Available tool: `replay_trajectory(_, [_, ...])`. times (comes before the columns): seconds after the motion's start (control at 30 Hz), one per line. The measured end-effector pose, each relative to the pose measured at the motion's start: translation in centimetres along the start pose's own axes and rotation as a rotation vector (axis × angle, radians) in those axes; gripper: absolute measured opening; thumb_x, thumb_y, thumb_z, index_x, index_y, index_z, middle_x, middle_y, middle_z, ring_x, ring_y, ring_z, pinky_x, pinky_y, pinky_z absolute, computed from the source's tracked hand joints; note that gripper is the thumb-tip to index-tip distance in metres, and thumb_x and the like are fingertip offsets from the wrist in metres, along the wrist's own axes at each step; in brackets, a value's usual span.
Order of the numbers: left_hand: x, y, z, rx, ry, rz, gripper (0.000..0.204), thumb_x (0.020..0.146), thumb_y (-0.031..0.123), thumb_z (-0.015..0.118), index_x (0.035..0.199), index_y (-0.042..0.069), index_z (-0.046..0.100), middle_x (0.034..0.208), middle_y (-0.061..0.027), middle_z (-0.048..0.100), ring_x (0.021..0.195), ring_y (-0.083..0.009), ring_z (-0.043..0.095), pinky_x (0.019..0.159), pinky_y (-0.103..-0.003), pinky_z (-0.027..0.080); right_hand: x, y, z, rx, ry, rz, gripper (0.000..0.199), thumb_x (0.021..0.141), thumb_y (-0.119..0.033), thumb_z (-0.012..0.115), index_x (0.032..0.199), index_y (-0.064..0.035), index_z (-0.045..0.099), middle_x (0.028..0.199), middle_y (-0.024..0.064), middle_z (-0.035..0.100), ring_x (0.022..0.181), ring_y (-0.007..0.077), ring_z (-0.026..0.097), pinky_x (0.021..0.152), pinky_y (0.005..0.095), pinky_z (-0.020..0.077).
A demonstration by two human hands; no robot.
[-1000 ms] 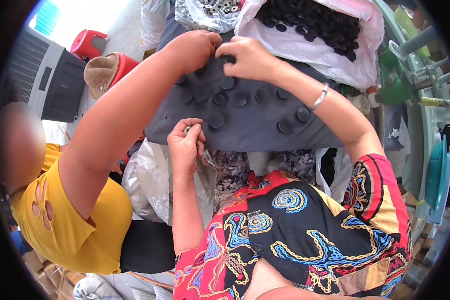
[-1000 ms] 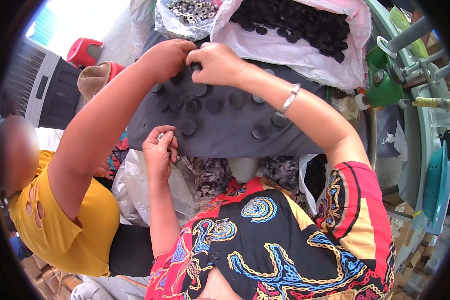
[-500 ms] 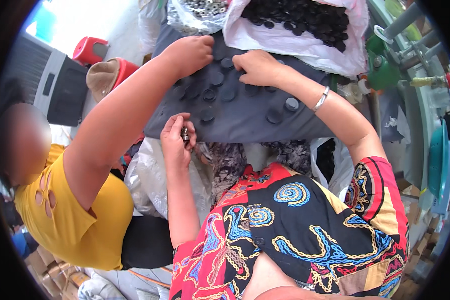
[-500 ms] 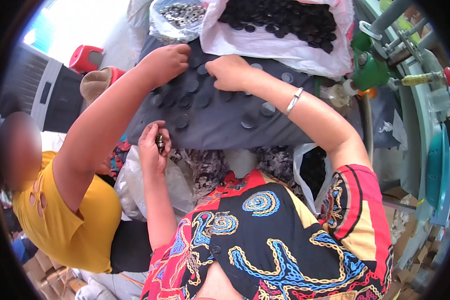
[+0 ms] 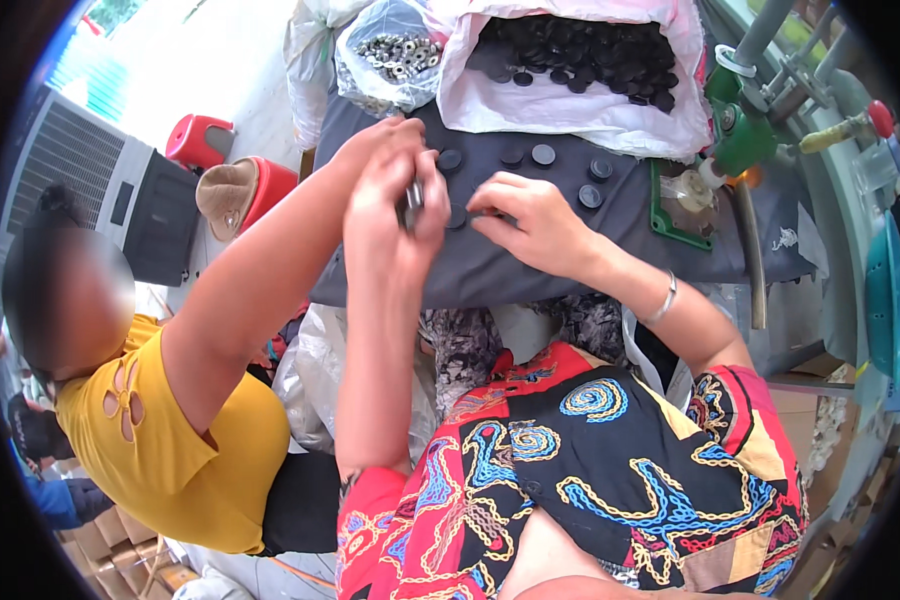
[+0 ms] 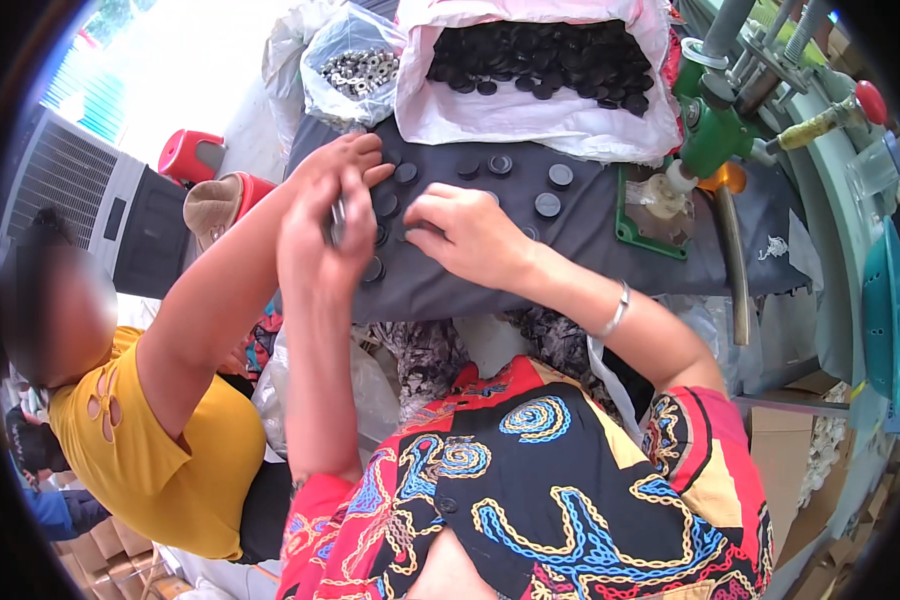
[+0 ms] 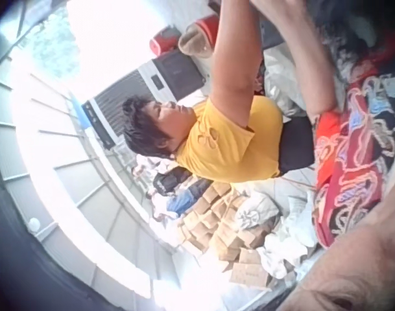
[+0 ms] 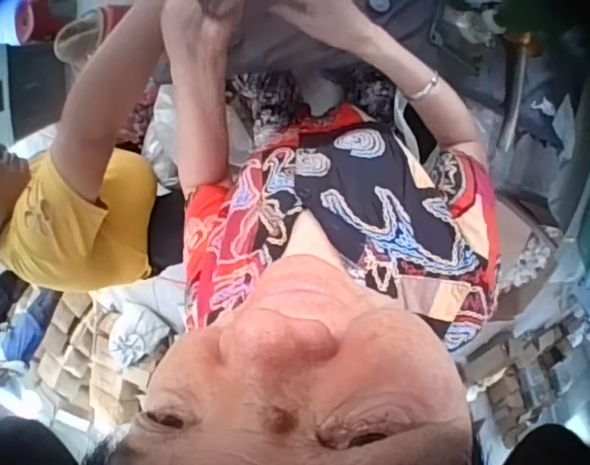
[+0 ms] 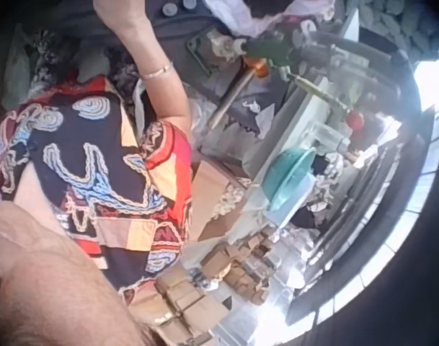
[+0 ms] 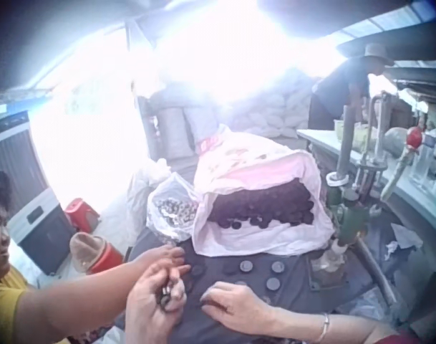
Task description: The person assembles black buttons by placing them into a green manual press and striking the handle with a rubber mallet. They repeatedly pick up button parts, position them under the press, and hammer the mechanism to secure the components. A second person briefly assists by handing over parts.
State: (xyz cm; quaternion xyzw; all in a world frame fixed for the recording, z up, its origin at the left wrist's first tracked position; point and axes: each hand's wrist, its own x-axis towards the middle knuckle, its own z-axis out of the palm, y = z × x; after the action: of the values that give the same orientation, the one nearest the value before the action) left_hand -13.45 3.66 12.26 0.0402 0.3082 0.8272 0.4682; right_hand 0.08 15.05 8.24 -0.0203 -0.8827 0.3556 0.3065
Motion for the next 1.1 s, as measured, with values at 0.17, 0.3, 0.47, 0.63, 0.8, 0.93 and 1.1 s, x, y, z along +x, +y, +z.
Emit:
replay_trajectory(0.17, [14.7,5.9,1.3,-0.044,0.149,0.172,0.012,0.096,0.009,0.043,0.103,0.003,0.049,0.079,-0.0129,0.053,0.063,-0.0232,0.053,0.043,-0.027,0.038,-4.2,-1.9,-3.2,0.074,0.106,0.128,0.008,0.081,-0.001,0.064,0.087,0.0007,0.062,0.079,0.0097,0.059,0.067,0.0184,0.06,0.06,0.0281,0.0479])
replay_trajectory(0.3, [22.8,6.9,2.3,-0.053,0.453,0.194,0.023,0.093,0.028,0.04,0.096,0.007,0.05,0.089,-0.0111,0.054,0.076,-0.0244,0.053,0.053,-0.036,0.04,-9.7,-2.3,-7.1,-0.046,0.203,0.275,0.008,0.08,0.001,0.064,0.087,0.0018,0.063,0.083,0.0101,0.063,0.071,0.018,0.061,0.063,0.0273,0.0486])
replay_trajectory(0.47, [26.7,8.8,1.7,0.264,0.287,0.336,0.057,0.083,0.026,0.053,0.135,0.006,0.038,0.149,-0.0131,0.028,0.133,-0.0333,0.027,0.104,-0.058,0.018,-16.1,-3.4,-10.2,-0.104,0.337,0.489,0.005,0.082,-0.001,0.063,0.086,0.0014,0.063,0.084,0.0089,0.063,0.073,0.0175,0.061,0.066,0.0267,0.0463])
replay_trajectory(0.63, [29.1,8.2,0.3,0.753,0.428,0.409,0.055,0.073,0.002,0.062,0.124,-0.011,0.046,0.134,-0.0208,0.047,0.12,-0.0291,0.048,0.101,-0.043,0.037,-18.4,-2.7,-10.6,-0.034,0.443,0.569,0.003,0.085,-0.001,0.061,0.087,0.0018,0.062,0.082,0.0064,0.061,0.072,0.0127,0.057,0.065,0.0249,0.0445])
replay_trajectory(0.8, [22.1,3.8,1.8,1.06,0.274,0.601,0.03,0.073,0.007,0.069,0.1,-0.005,0.067,0.097,-0.0148,0.069,0.086,-0.0223,0.065,0.079,-0.03,0.049,-17.7,-1.6,-10.7,-0.004,0.48,0.504,0.003,0.086,0.0,0.061,0.087,0.0021,0.062,0.081,0.0053,0.06,0.071,0.0106,0.055,0.064,0.024,0.044])
replay_trajectory(0.93, [10.2,-4.9,1.8,1.429,-0.218,0.833,0.019,0.074,0.003,0.066,0.092,0.001,0.07,0.088,-0.0117,0.071,0.079,-0.0175,0.067,0.074,-0.028,0.05,-17.7,-1.0,-11.3,0.032,0.518,0.454,0.004,0.086,-0.002,0.062,0.087,0.0021,0.062,0.082,0.0054,0.062,0.071,0.0105,0.056,0.064,0.0241,0.0442])
replay_trajectory(1.1, [2.7,-10.9,-0.9,1.721,-0.556,0.812,0.025,0.07,0.006,0.072,0.095,0.004,0.07,0.093,-0.011,0.07,0.085,-0.0242,0.064,0.077,-0.033,0.049,-18.9,-0.7,-11.5,0.043,0.514,0.417,0.005,0.085,-0.003,0.063,0.086,0.0021,0.062,0.081,0.0054,0.062,0.071,0.011,0.057,0.064,0.0244,0.0448])
